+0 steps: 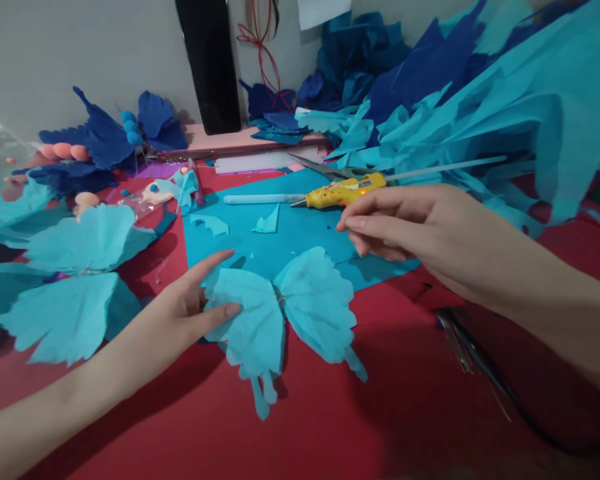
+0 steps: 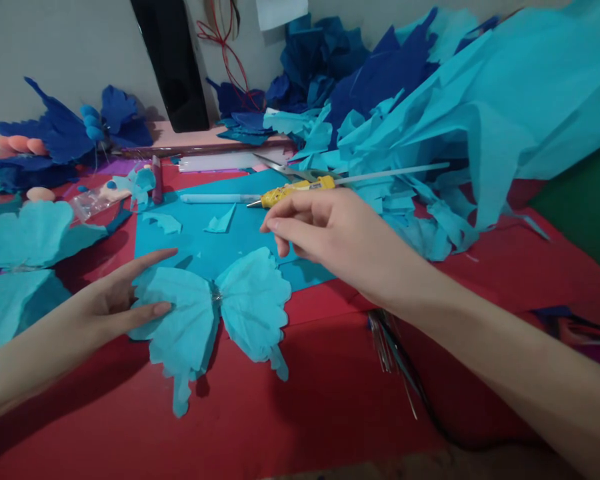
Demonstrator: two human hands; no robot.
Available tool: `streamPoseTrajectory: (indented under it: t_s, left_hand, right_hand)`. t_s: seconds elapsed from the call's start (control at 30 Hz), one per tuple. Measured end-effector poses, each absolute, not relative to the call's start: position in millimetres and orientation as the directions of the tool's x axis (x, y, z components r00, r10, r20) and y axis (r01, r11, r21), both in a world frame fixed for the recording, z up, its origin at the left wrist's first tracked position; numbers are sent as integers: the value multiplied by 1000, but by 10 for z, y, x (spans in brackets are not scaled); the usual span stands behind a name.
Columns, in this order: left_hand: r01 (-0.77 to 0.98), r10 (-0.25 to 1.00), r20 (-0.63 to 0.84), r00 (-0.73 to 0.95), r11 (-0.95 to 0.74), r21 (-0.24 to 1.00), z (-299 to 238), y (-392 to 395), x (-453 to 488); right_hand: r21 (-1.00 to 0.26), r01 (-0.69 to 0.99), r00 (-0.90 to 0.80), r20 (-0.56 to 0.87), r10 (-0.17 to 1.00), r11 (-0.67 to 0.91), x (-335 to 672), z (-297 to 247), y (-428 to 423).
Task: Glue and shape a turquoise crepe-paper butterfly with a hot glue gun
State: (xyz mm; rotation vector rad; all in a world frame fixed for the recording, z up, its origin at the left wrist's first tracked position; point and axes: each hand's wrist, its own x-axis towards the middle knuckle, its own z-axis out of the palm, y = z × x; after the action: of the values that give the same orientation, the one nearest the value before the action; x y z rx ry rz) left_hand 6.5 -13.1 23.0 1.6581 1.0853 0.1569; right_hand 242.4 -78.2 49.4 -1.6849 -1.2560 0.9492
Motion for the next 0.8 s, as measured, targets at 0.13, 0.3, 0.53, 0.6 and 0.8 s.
streamPoseTrajectory:
  t_s: [0.13, 0.3, 0.53, 0.6, 0.8]
  left_hand:
    - [624, 696, -459, 552, 21, 782, 261, -139, 79]
    - [643, 696, -463, 549, 2, 766, 269, -134, 110]
    - [646, 722, -425, 546, -39, 763, 242, -138, 99]
    - [642, 731, -406, 548, -56, 765, 248, -139, 106]
    - [599, 747, -402, 528, 8, 801, 266, -147, 155]
  right_hand:
    - [-915, 366, 224, -92, 970, -171, 2415, 512, -776]
    - [-874, 480, 133, -8, 991, -71, 2387, 432, -793]
    - [-634, 730, -119, 246, 962, 253, 2191, 123, -912]
    - [-600, 748, -126, 290, 949, 282, 2151, 51, -939]
    - [-430, 812, -234, 382, 894, 396, 2121, -54, -979]
